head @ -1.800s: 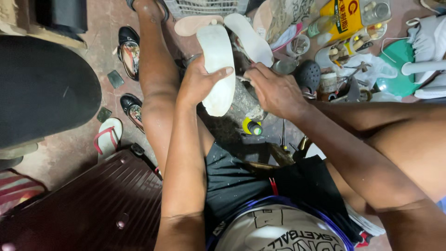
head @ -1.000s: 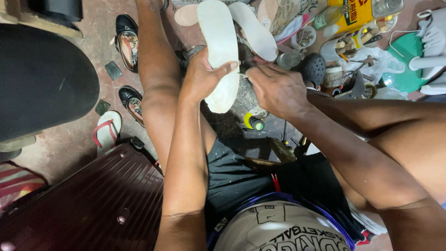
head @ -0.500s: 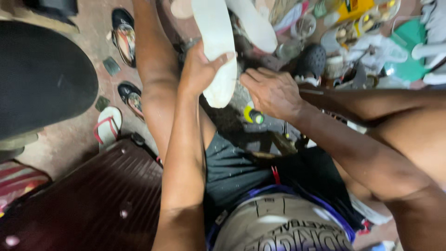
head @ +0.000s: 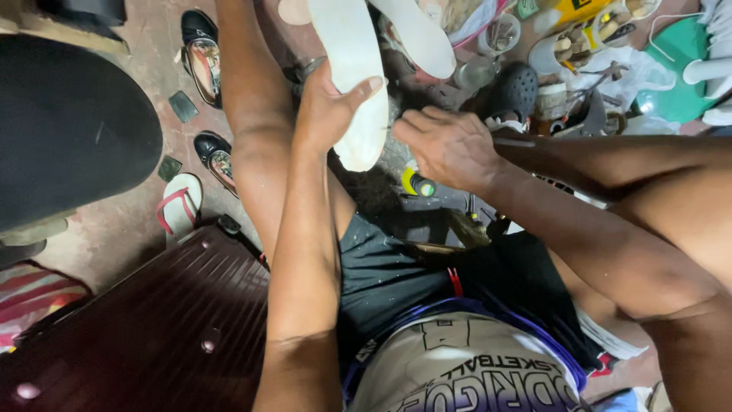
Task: The person sits on the floor and uses a knife to trim and shape a white shoe sole. They hold the sole in one hand and carefully carve its edges, occasionally wiping the surface with a cloth. The workspace is cluttered with various shoe parts and tools.
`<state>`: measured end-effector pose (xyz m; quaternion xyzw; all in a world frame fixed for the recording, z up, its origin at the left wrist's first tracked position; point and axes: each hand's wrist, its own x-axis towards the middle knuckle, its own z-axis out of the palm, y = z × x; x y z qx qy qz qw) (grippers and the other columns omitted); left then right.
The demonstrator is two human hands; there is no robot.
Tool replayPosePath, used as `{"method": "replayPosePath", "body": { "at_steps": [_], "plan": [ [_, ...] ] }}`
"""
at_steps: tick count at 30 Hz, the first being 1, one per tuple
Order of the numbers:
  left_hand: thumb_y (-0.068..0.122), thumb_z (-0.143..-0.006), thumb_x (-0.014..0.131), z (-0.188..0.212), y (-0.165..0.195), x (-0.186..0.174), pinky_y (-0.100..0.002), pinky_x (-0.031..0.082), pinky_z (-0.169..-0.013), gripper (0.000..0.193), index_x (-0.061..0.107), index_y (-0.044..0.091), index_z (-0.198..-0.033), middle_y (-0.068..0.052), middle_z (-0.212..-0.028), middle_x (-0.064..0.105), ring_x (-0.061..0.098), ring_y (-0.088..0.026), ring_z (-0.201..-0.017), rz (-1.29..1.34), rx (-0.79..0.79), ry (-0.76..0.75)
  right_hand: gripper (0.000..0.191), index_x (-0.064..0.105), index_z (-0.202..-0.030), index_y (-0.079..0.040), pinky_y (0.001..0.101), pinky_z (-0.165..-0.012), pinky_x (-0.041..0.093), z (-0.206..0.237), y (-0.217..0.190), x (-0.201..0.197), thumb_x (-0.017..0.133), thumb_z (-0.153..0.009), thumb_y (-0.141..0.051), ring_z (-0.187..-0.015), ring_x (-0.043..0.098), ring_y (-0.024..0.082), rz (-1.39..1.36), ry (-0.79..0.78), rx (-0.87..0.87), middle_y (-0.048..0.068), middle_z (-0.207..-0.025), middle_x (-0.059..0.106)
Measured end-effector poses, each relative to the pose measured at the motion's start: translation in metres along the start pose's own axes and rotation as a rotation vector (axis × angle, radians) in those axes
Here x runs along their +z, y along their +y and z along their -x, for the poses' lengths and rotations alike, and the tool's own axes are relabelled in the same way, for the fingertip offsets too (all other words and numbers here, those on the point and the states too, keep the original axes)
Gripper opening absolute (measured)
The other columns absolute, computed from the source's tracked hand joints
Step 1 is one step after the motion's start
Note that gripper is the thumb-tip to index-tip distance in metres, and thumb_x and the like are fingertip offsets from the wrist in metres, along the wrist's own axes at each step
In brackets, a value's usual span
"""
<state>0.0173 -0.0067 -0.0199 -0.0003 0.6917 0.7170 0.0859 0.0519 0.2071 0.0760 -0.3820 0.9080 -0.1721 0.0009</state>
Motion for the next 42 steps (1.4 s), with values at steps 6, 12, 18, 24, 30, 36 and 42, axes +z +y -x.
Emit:
{"method": "replayPosePath", "body": {
  "at_steps": [6,12,18,24,30,36,42],
  "plan": [
    [0.003,-0.092,0.079,0.000,0.011,0.003,-0.030,0.059,-0.081,0.022,0.069,0.000,-0.111,-0.005,-0.101,0.076,0.070,-0.012,-0.090,0.064,0.037,0.050,0.008,0.061,-0.102,-0.010,0.0426,-0.070,0.054,-0.002,0.015,0.003,0.064,-0.095,-0.010,-0.084,0.069,0.028,-0.040,0.034,0.026,0.006,-0.089,0.064],
    [-0.005,-0.084,0.085,-0.002,0.008,-0.001,-0.029,0.060,-0.085,0.040,0.064,0.000,-0.117,-0.003,-0.105,0.074,0.069,-0.010,-0.094,0.095,0.119,-0.023,0.010,0.062,-0.104,-0.010,0.0450,-0.073,0.053,-0.007,0.015,0.011,0.065,-0.097,-0.015,-0.089,0.070,0.029,-0.040,0.007,0.084,0.007,-0.097,0.070],
    [-0.006,-0.084,0.085,-0.004,-0.001,-0.005,-0.029,0.060,-0.084,0.041,0.062,0.001,-0.117,-0.001,-0.102,0.072,0.068,-0.009,-0.093,0.148,0.070,-0.007,0.010,0.060,-0.099,-0.010,0.0411,-0.074,0.054,-0.007,0.008,0.010,0.067,-0.094,-0.014,-0.090,0.070,0.025,0.062,0.001,0.013,0.005,-0.091,0.066],
    [-0.005,-0.086,0.084,-0.005,-0.003,-0.005,-0.030,0.060,-0.084,0.035,0.064,0.000,-0.115,-0.003,-0.102,0.073,0.069,-0.010,-0.092,0.169,0.043,-0.026,0.009,0.061,-0.097,-0.010,0.0387,-0.071,0.053,-0.005,0.008,0.007,0.068,-0.092,-0.012,-0.086,0.068,0.025,0.035,0.037,0.010,0.004,-0.088,0.062],
    [-0.005,-0.084,0.084,-0.006,0.003,-0.003,-0.030,0.060,-0.085,0.038,0.062,0.001,-0.114,-0.002,-0.103,0.073,0.069,-0.010,-0.093,0.133,0.077,-0.005,0.011,0.060,-0.097,-0.011,0.0406,-0.070,0.053,-0.004,0.009,0.004,0.068,-0.090,-0.013,-0.087,0.068,0.025,0.032,0.068,0.003,0.003,-0.089,0.061],
    [-0.005,-0.085,0.084,-0.005,0.005,-0.001,-0.031,0.059,-0.086,0.036,0.064,0.000,-0.115,-0.003,-0.104,0.073,0.068,-0.011,-0.095,0.135,0.079,-0.026,0.011,0.059,-0.097,-0.010,0.0415,-0.072,0.054,0.000,0.013,0.006,0.068,-0.092,-0.014,-0.088,0.068,0.024,0.038,0.040,0.011,0.004,-0.089,0.061],
    [-0.002,-0.084,0.086,-0.006,0.005,0.001,-0.030,0.060,-0.087,0.038,0.063,0.000,-0.115,-0.004,-0.104,0.073,0.069,-0.011,-0.095,0.085,0.028,0.012,0.012,0.059,-0.097,-0.009,0.0423,-0.067,0.053,0.002,0.014,0.005,0.068,-0.091,-0.015,-0.088,0.068,0.026,-0.008,-0.018,0.024,0.004,-0.089,0.063]
  ]
}}
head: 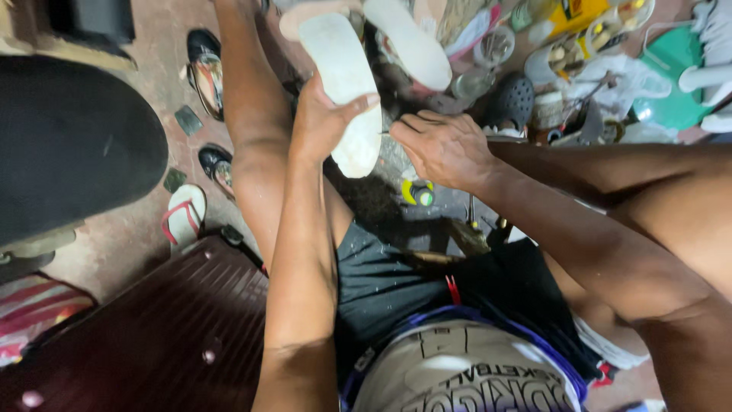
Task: The person sits on the floor and uses a knife to trim and shape a white shoe sole. They hold the sole in one hand and carefully carve its edges, occasionally wiping the surface with a cloth. The workspace is cluttered with various shoe parts and tools.
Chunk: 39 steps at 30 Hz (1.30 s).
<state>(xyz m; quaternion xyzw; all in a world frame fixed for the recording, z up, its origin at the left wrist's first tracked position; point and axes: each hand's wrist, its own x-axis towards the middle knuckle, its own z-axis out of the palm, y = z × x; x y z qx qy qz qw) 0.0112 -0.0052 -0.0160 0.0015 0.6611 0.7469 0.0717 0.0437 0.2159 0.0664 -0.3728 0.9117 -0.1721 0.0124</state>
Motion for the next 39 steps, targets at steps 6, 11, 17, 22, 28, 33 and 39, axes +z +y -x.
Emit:
{"method": "replayPosePath", "body": {
  "at_steps": [6,11,17,22,28,33,39],
  "plan": [
    [-0.005,-0.085,0.084,-0.002,-0.004,0.002,-0.032,0.060,-0.087,0.038,0.063,-0.001,-0.117,-0.004,-0.104,0.073,0.069,-0.013,-0.095,0.079,-0.029,0.001,0.015,0.060,-0.101,-0.009,0.0420,-0.065,0.053,0.000,0.001,-0.005,0.067,-0.089,-0.013,-0.087,0.068,0.025,-0.005,0.011,0.007,0.004,-0.091,0.064],
    [-0.008,-0.084,0.083,-0.001,-0.007,0.002,-0.031,0.059,-0.089,0.042,0.063,0.000,-0.120,-0.004,-0.109,0.072,0.068,-0.012,-0.099,0.070,0.029,-0.007,0.013,0.057,-0.100,-0.009,0.0430,-0.070,0.054,-0.003,0.001,-0.006,0.067,-0.093,-0.014,-0.090,0.068,0.025,0.000,0.011,-0.008,0.004,-0.092,0.063],
    [-0.007,-0.084,0.082,-0.003,-0.002,0.001,-0.030,0.060,-0.090,0.044,0.061,0.002,-0.121,-0.004,-0.109,0.072,0.068,-0.011,-0.100,0.012,0.053,0.024,0.018,0.060,-0.102,-0.012,0.0444,-0.066,0.053,-0.005,-0.002,-0.008,0.067,-0.086,-0.015,-0.087,0.068,0.026,0.027,0.016,-0.025,0.003,-0.089,0.063],
    [-0.006,-0.086,0.083,-0.003,0.000,0.002,-0.032,0.060,-0.084,0.037,0.063,0.000,-0.116,-0.005,-0.103,0.073,0.069,-0.012,-0.092,0.074,-0.027,0.011,0.017,0.060,-0.101,-0.011,0.0428,-0.061,0.052,-0.005,-0.003,-0.009,0.066,-0.085,-0.013,-0.086,0.069,0.027,-0.024,-0.045,-0.014,0.005,-0.088,0.062],
    [-0.005,-0.086,0.083,0.001,0.010,0.004,-0.031,0.060,-0.080,0.034,0.063,0.000,-0.114,-0.004,-0.100,0.072,0.069,-0.012,-0.089,0.075,-0.028,0.035,0.021,0.062,-0.105,-0.009,0.0424,-0.063,0.054,-0.006,-0.002,-0.010,0.064,-0.084,-0.008,-0.083,0.068,0.028,-0.060,-0.025,-0.009,0.007,-0.089,0.062],
    [-0.007,-0.082,0.083,-0.003,0.021,0.003,-0.031,0.060,-0.082,0.040,0.063,0.000,-0.115,-0.003,-0.101,0.073,0.069,-0.012,-0.091,0.046,0.013,0.133,0.013,0.061,-0.100,-0.009,0.0454,-0.066,0.054,-0.011,0.001,-0.011,0.066,-0.088,-0.013,-0.084,0.069,0.030,-0.048,0.015,-0.036,0.007,-0.089,0.064],
    [-0.011,-0.078,0.081,0.006,0.026,-0.003,-0.031,0.060,-0.085,0.052,0.057,0.002,-0.122,-0.003,-0.105,0.070,0.069,-0.013,-0.095,0.161,-0.017,0.123,0.009,0.059,-0.098,-0.008,0.0461,-0.069,0.053,-0.022,0.000,-0.009,0.065,-0.095,-0.014,-0.084,0.069,0.032,-0.112,0.084,0.012,0.009,-0.089,0.067]
  ]
}}
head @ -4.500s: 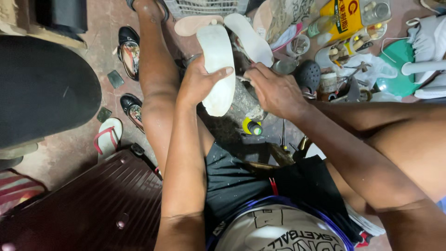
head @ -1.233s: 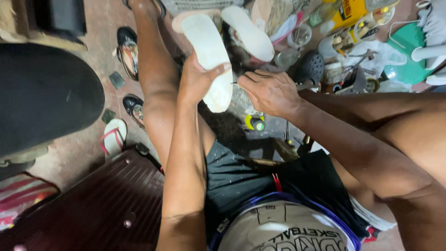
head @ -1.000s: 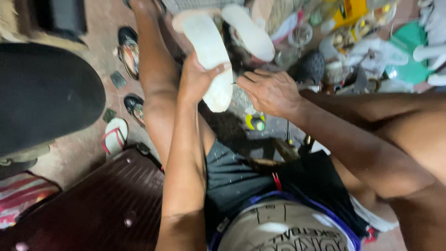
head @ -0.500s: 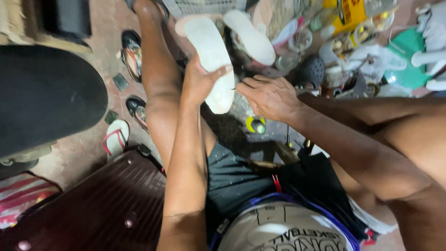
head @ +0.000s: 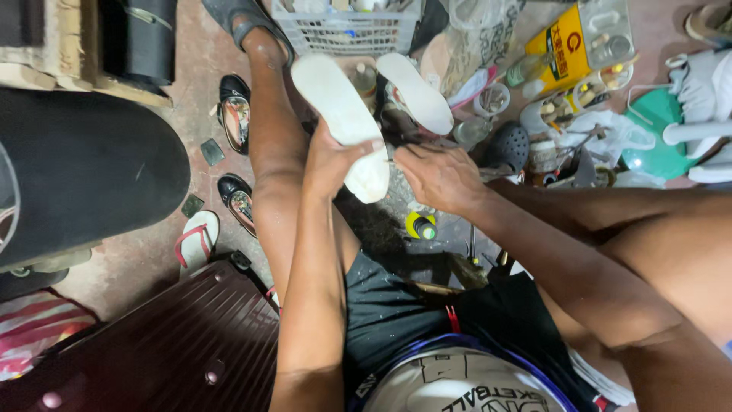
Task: The person sits on the floor and uses a knife to trim and shape a white shoe sole. They hold the sole in one hand and carefully carve its edges, occasionally wiping the surface with a cloth. The workspace is cluttered with various shoe parts and tools.
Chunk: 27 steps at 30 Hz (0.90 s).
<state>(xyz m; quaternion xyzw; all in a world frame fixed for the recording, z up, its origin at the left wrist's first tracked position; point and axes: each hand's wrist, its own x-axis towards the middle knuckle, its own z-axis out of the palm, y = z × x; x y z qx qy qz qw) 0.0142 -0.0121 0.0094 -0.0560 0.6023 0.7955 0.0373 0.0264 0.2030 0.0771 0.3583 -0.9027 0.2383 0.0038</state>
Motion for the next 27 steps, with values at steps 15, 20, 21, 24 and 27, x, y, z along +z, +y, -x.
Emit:
{"method": "replayPosePath", "body": {
  "at_steps": [15,20,21,24,27],
  "plan": [
    [-0.008,-0.081,0.081,0.002,-0.014,-0.001,-0.033,0.059,-0.087,0.048,0.059,0.001,-0.121,-0.006,-0.107,0.072,0.070,-0.016,-0.097,-0.076,0.010,0.083,0.011,0.059,-0.098,-0.010,0.0427,-0.065,0.054,-0.001,-0.013,-0.009,0.066,-0.089,-0.013,-0.084,0.068,0.029,0.105,-0.041,0.007,0.006,-0.089,0.064],
    [-0.008,-0.080,0.081,0.000,-0.014,0.000,-0.032,0.059,-0.090,0.050,0.058,0.001,-0.123,-0.005,-0.109,0.071,0.069,-0.014,-0.100,-0.067,0.073,0.055,0.014,0.059,-0.098,-0.010,0.0430,-0.067,0.054,0.000,-0.014,-0.014,0.066,-0.087,-0.014,-0.085,0.069,0.027,0.138,-0.049,-0.044,0.006,-0.087,0.062],
    [-0.008,-0.080,0.081,0.000,-0.014,0.000,-0.032,0.059,-0.089,0.050,0.057,0.001,-0.123,-0.004,-0.109,0.071,0.069,-0.014,-0.100,-0.076,0.076,0.056,0.014,0.060,-0.099,-0.010,0.0430,-0.067,0.054,0.000,-0.014,-0.015,0.066,-0.087,-0.014,-0.086,0.069,0.027,0.134,-0.035,-0.035,0.005,-0.088,0.063],
    [-0.008,-0.082,0.081,0.000,-0.013,0.000,-0.033,0.059,-0.088,0.047,0.059,0.000,-0.123,-0.006,-0.108,0.072,0.069,-0.015,-0.098,-0.075,-0.001,0.049,0.016,0.061,-0.099,-0.011,0.0438,-0.064,0.053,0.002,-0.015,-0.015,0.066,-0.084,-0.013,-0.085,0.069,0.027,0.115,-0.111,0.019,0.005,-0.088,0.064],
    [-0.007,-0.083,0.080,0.000,-0.011,0.002,-0.032,0.057,-0.090,0.050,0.057,0.001,-0.126,-0.005,-0.109,0.070,0.067,-0.014,-0.100,-0.050,0.057,0.031,0.012,0.060,-0.100,-0.010,0.0441,-0.066,0.054,0.003,-0.014,-0.015,0.065,-0.089,-0.013,-0.085,0.069,0.027,0.101,-0.114,0.013,0.005,-0.087,0.063]
  ]
}}
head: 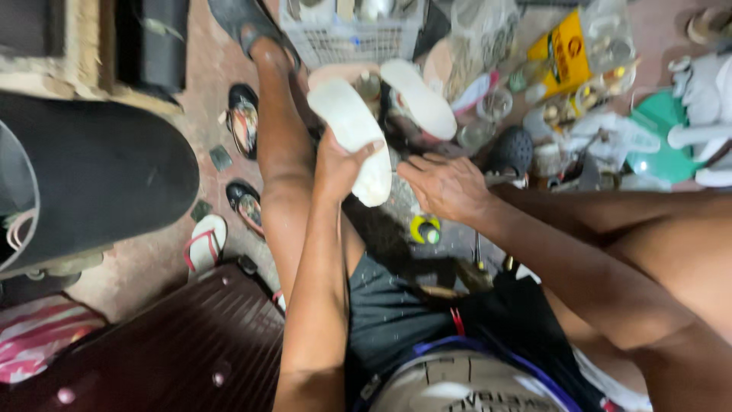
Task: The person sits on the floor and uses a knife to trim and shape a white shoe sole. They hold the sole in one hand and carefully carve its edges, occasionally wiping the surface with a cloth. The workspace is cluttered with various shoe parts and tools.
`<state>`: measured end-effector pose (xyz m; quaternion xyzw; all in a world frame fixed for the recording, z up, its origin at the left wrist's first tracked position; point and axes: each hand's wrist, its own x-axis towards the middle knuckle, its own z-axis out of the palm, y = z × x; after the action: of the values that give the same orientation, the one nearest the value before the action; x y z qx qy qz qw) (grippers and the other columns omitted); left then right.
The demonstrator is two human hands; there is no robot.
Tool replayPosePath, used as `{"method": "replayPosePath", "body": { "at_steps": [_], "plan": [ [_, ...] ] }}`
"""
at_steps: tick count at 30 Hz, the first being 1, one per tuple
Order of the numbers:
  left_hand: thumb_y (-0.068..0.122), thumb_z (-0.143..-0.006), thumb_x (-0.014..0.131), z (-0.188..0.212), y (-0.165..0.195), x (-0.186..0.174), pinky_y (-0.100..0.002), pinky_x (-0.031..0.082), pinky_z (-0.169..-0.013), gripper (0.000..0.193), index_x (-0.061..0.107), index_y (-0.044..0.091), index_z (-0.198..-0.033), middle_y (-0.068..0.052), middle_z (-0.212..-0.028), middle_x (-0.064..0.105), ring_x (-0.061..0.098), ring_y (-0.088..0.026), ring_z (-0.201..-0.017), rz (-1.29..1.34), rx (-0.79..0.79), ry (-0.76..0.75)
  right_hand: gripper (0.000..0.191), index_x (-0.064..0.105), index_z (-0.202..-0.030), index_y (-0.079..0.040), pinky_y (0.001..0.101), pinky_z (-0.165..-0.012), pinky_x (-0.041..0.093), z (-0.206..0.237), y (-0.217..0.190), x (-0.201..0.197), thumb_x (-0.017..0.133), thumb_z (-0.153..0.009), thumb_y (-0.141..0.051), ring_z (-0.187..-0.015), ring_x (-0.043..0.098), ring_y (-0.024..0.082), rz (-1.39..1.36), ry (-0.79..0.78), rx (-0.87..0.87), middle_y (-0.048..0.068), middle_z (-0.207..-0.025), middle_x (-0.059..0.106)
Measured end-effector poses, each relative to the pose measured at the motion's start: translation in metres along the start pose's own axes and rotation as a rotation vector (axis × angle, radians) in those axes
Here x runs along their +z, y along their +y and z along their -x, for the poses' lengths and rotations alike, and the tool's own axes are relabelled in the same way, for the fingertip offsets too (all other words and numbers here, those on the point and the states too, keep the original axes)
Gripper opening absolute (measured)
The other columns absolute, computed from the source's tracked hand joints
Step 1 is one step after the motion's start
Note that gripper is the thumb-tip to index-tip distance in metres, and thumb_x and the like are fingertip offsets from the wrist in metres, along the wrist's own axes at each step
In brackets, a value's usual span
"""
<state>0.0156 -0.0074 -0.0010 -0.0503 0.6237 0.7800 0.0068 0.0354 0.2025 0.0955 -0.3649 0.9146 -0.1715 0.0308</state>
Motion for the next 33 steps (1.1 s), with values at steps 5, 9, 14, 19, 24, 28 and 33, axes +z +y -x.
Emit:
{"method": "replayPosePath", "body": {
  "at_steps": [5,9,14,19,24,28,33],
  "plan": [
    [-0.007,-0.082,0.081,-0.001,0.003,0.002,-0.032,0.059,-0.089,0.047,0.058,0.001,-0.122,-0.005,-0.109,0.072,0.069,-0.015,-0.099,-0.055,-0.052,0.028,0.014,0.060,-0.100,-0.010,0.0440,-0.064,0.054,-0.002,0.002,-0.002,0.065,-0.086,-0.012,-0.082,0.068,0.029,-0.044,0.081,-0.022,0.006,-0.088,0.064],
    [-0.008,-0.081,0.081,-0.001,0.005,0.001,-0.032,0.058,-0.092,0.049,0.059,0.001,-0.124,-0.006,-0.112,0.071,0.069,-0.015,-0.103,-0.093,0.043,0.009,0.013,0.058,-0.100,-0.011,0.0432,-0.069,0.055,-0.004,0.004,-0.004,0.065,-0.089,-0.012,-0.084,0.067,0.028,0.001,0.111,-0.090,0.006,-0.087,0.061],
    [-0.007,-0.084,0.080,-0.001,0.005,0.001,-0.033,0.059,-0.088,0.043,0.060,-0.001,-0.121,-0.007,-0.108,0.073,0.069,-0.016,-0.098,-0.009,-0.049,0.005,0.021,0.061,-0.100,-0.011,0.0441,-0.057,0.052,0.001,0.003,0.002,0.065,-0.079,-0.012,-0.080,0.067,0.028,-0.003,-0.034,-0.013,0.006,-0.085,0.062],
    [-0.003,-0.086,0.081,-0.004,0.005,0.001,-0.030,0.058,-0.088,0.037,0.064,0.001,-0.119,-0.003,-0.106,0.073,0.069,-0.012,-0.097,-0.048,0.006,-0.028,0.007,0.057,-0.091,-0.013,0.0461,-0.068,0.054,0.000,0.012,0.003,0.064,-0.092,-0.014,-0.078,0.066,0.032,-0.049,0.096,-0.026,0.010,-0.082,0.060],
    [-0.001,-0.085,0.082,-0.004,0.007,0.003,-0.030,0.059,-0.079,0.031,0.065,0.000,-0.112,-0.005,-0.100,0.074,0.070,-0.012,-0.088,-0.095,-0.059,-0.047,0.009,0.058,-0.099,-0.008,0.0496,-0.067,0.053,-0.013,0.021,0.002,0.062,-0.094,-0.014,-0.082,0.069,0.035,-0.092,0.137,0.052,0.010,-0.089,0.068],
    [-0.001,-0.085,0.082,-0.004,0.010,0.005,-0.030,0.058,-0.080,0.033,0.064,-0.001,-0.113,-0.005,-0.101,0.074,0.069,-0.012,-0.090,-0.117,-0.012,-0.043,0.009,0.059,-0.097,-0.008,0.0491,-0.066,0.053,-0.016,0.015,0.005,0.062,-0.091,-0.014,-0.082,0.069,0.034,-0.061,0.076,0.057,0.008,-0.087,0.068],
    [-0.001,-0.085,0.080,-0.004,0.010,0.006,-0.030,0.058,-0.080,0.037,0.061,-0.001,-0.118,-0.006,-0.102,0.074,0.070,-0.013,-0.090,-0.069,-0.039,-0.011,0.015,0.062,-0.104,-0.010,0.0451,-0.055,0.052,-0.007,0.004,0.009,0.060,-0.089,-0.011,-0.071,0.069,0.030,-0.033,-0.013,-0.036,0.008,-0.080,0.065]
  ]
}}
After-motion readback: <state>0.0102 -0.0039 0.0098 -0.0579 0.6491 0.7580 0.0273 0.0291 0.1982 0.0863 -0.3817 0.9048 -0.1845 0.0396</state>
